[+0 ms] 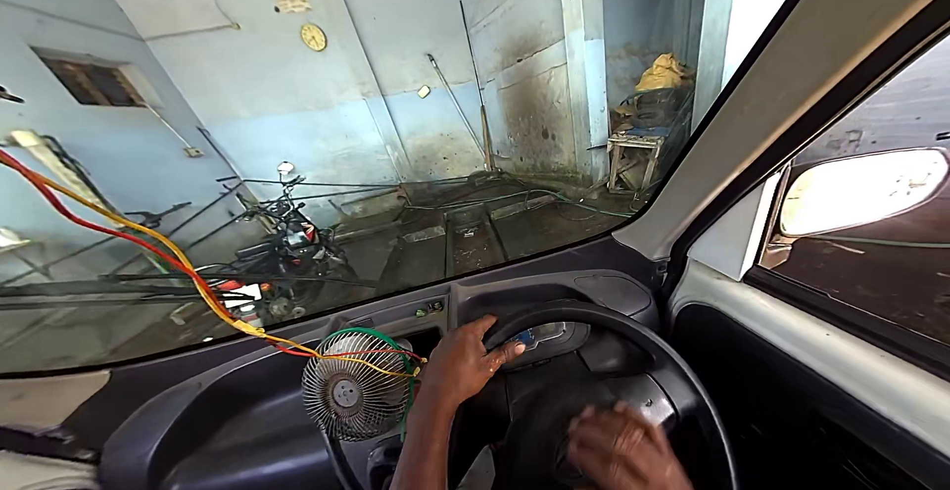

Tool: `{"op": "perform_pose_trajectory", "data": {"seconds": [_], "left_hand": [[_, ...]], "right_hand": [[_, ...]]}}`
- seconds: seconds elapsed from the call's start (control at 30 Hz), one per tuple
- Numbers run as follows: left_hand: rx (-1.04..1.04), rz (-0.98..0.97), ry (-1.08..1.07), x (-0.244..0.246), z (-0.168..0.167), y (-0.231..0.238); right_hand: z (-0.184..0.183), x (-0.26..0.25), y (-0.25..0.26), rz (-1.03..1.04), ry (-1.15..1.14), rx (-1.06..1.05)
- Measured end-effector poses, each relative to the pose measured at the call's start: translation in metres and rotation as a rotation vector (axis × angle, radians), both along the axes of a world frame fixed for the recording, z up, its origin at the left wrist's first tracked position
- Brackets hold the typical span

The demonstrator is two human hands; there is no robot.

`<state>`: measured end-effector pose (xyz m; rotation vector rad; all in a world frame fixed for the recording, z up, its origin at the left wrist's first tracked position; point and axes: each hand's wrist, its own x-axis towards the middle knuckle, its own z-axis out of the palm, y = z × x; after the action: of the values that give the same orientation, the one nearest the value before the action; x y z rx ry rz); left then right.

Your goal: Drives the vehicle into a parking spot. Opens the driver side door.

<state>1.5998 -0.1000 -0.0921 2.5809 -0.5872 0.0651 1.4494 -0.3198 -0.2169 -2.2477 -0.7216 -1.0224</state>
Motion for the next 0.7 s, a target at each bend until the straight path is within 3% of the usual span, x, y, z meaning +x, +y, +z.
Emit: {"op": "perform_pose_trajectory", "data": {"seconds": [0.1,0.17,0.27,0.33,0.5,0.7], "left_hand": [[0.092,-0.083,0.081,0.061,0.017,-0.023],[0.152,-0.124,0.011,0.12,0.009,-0.028],[0.089,-0.203,0.067,0.191,0.009,-0.035],[0.138,-0.22,0.136,0.232,0.014,-0.044],[0.254,-0.259,0.19,0.333,0.023,-0.075],[0.045,-0.239,0.377,0.437,0.029,-0.069]], "right_hand": [[0.032,0.105,-0.054,-0.421,-0.044,-0.035],[0.036,0.156,-0.075,-0.514,0.137,0.022],[0.031,0.209,-0.087,-0.512,0.462,0.169],[0.026,0.236,-0.088,-0.515,0.55,0.234],[0.006,0.299,-0.083,-0.558,0.503,0.358],[0.006,0.407,-0.078,-0.582,0.484,0.363]]}}
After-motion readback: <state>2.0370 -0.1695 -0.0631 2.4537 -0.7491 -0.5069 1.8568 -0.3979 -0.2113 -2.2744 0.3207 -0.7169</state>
